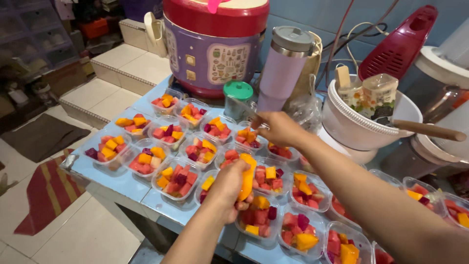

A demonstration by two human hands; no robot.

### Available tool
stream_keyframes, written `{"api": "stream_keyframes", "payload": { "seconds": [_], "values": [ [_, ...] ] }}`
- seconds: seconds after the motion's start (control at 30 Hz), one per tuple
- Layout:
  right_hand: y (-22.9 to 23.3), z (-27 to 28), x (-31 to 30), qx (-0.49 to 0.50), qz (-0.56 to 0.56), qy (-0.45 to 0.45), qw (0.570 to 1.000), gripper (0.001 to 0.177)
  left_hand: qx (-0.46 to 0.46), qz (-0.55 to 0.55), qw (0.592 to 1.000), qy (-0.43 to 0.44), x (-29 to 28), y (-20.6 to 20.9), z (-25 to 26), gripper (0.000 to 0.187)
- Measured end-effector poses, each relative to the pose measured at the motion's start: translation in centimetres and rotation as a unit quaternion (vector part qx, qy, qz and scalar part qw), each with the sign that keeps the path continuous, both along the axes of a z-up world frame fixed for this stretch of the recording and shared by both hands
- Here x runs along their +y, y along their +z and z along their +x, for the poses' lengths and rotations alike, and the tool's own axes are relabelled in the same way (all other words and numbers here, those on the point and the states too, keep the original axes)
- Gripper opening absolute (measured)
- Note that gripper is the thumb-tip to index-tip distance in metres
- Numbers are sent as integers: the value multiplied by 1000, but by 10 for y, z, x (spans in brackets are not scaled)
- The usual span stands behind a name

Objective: The person cuts mango slices into small pieces and distributes them into many pre-filled plastic containers that already contain watermelon and dragon fruit. The person uses a knife to cut the mango and places the pieces into the containers one by one.

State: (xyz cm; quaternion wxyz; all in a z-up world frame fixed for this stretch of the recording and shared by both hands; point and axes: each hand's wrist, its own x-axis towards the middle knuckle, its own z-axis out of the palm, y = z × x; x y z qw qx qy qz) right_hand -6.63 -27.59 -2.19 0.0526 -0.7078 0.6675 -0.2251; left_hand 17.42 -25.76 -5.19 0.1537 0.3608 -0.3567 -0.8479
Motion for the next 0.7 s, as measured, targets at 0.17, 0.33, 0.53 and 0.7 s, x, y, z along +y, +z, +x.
{"api": "stream_keyframes", "payload": {
  "seconds": [0.17, 0.33, 0.53, 0.7],
  "values": [
    [-12, 13, -32, 29, 94, 9, 995, 37, 4, 1, 1000, -2, 11, 6, 7, 23],
    [-17, 13, -46, 19, 152, 15, 988, 45, -19, 9, 1000, 13, 16, 5, 20, 24],
    [-16, 2, -59, 15, 199, 15, 980, 52, -13, -14, 1000, 7, 10, -1, 21, 30],
    [-25, -13, -66, 15, 178, 55, 982, 34, -11, -3, 1000, 11, 5, 3, 17, 28]
  ]
}}
